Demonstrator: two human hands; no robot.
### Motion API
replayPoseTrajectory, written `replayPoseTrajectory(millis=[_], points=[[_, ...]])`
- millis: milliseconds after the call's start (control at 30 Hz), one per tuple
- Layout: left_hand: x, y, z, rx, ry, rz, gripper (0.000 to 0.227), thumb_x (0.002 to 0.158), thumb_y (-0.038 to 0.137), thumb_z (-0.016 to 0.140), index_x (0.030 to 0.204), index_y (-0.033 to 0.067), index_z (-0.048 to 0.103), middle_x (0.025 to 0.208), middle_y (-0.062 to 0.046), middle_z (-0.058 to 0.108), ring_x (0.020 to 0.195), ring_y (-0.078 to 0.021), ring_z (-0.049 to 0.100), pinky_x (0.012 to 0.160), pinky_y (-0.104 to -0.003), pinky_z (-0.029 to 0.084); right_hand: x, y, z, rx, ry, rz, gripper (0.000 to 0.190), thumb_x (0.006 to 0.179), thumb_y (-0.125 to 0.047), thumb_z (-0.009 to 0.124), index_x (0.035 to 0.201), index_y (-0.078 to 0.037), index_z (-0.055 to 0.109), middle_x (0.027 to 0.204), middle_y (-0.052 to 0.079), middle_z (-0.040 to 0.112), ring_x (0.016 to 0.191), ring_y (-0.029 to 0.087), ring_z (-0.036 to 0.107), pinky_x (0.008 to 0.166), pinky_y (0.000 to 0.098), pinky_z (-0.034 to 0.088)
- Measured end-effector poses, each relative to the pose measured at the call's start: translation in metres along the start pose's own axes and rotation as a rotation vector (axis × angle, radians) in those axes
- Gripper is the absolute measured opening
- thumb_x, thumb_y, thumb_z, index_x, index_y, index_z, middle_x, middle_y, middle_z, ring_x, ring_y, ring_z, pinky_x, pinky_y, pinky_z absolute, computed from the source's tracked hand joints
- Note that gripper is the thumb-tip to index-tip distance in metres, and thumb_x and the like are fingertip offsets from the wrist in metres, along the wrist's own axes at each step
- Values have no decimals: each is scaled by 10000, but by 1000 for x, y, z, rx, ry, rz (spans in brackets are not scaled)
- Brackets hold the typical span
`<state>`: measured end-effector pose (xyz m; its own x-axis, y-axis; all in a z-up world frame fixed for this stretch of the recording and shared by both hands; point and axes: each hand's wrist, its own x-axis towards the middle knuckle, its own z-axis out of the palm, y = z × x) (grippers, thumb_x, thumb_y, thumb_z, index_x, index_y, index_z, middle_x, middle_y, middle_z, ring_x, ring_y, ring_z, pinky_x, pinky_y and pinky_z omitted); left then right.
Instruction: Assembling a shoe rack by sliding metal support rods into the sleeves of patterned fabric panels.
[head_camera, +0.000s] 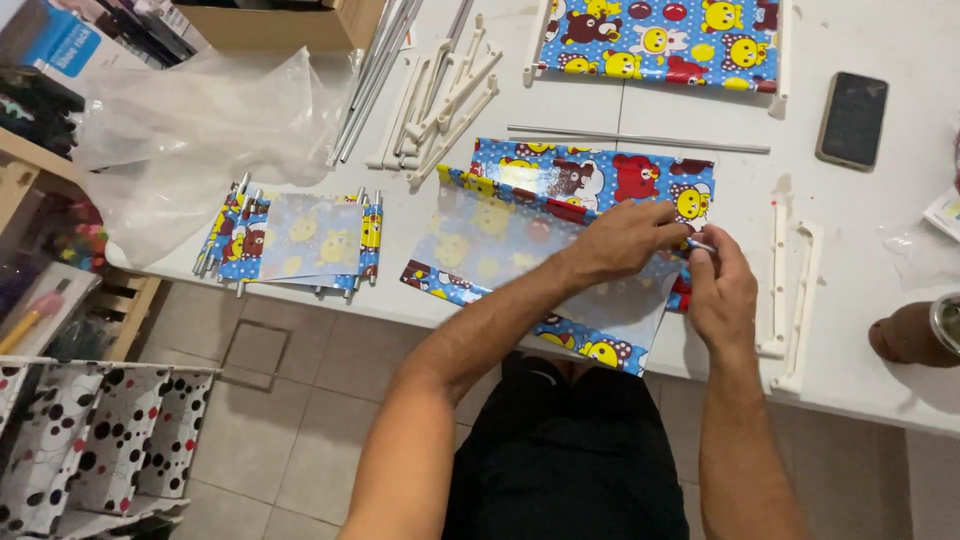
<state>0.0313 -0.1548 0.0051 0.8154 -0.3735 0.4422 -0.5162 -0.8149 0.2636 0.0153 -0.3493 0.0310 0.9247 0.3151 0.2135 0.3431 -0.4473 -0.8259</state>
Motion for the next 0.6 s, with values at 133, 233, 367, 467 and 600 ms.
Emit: replayPoseTrajectory(millis=[133,233,367,467,600], points=[[3,-7,6,17,18,15,218,1058,224,475,1215,265,620,1022,-18,582,911,-229,628,781,-386,498,5,4,2,14,-8,28,429,1083,-182,532,1448,43,549,1332,269,627,1194,438,616,1031,544,478],[11,-19,16,-9,-94,15,234,1064,181,508,1220,277,653,1075,-47,640,978,-222,649,826,-366,521,12,-4,1,3,-36,23,470,1086,-200,515,1472,68,515,1379,334,570,1238,508,572,1042,583,465],[17,-42,45,63,45,21,143,1033,299,503,1106,300,626,1010,9,558,949,-197,602,794,-372,486,16,-32,-8,-135,-41,91,631,1006,-259,614,1535,38,438,1521,310,424,1383,500,434,1143,576,376],[31,-64,46,110,99,2,124,963,354,576,1055,289,629,1017,22,571,953,-201,595,789,-410,483,5,-61,-24,71,70,-170,639,927,-131,730,1466,84,464,1461,298,456,1347,459,482,1132,545,419],[55,-87,2,89,-1,-307,169,964,236,661,1068,128,738,1050,-88,707,1015,-243,652,969,-509,488,-66,-123,-67,854,-122,-637,347,1020,-337,658,1246,-75,641,999,184,754,847,290,797,793,431,675]])
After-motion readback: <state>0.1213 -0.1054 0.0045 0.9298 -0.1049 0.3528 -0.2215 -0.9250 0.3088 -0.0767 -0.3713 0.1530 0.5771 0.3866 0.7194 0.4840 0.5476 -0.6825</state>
